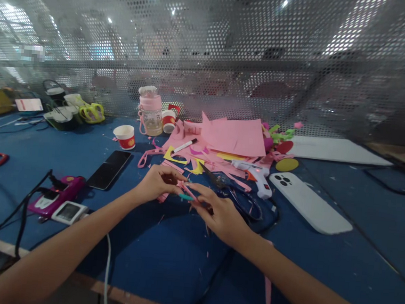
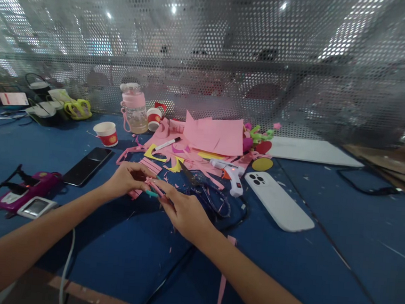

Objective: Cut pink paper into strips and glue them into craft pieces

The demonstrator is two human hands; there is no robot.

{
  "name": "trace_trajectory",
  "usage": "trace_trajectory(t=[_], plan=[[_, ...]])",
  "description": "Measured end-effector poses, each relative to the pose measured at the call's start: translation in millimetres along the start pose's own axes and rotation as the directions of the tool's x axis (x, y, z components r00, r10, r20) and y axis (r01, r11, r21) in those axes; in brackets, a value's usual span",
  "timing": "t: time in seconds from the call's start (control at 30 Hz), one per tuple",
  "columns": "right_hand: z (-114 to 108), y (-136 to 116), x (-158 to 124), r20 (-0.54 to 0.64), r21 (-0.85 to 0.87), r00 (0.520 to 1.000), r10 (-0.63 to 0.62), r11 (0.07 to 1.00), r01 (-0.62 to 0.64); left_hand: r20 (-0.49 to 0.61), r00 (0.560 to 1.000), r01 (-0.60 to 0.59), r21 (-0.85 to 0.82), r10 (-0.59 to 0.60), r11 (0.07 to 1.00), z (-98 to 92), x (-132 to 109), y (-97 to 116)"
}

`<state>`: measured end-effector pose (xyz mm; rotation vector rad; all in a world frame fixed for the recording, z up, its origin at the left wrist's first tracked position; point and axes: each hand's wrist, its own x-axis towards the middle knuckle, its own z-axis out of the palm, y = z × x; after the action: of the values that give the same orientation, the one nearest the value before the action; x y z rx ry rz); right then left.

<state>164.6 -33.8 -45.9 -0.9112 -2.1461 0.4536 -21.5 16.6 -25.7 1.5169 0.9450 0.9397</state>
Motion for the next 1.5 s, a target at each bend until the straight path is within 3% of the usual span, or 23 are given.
trace_trajectory(t=[0.6,1.5], plan=[[0.0,-3.2,1.1,-0.016,-0.027,0.999,-0.035,0.999,0.034,-0.003,0.999,-0.038,0.033,0.039,0.999,0.1,0.4,-2.3],[-1.0,-1.4,1.9,0.007,0.006,0.998,0.059,0.998,-0.059,-0.011,0.999,-0.048,-0.009,0.048,0.999,2.1,-0.1,-2.0]])
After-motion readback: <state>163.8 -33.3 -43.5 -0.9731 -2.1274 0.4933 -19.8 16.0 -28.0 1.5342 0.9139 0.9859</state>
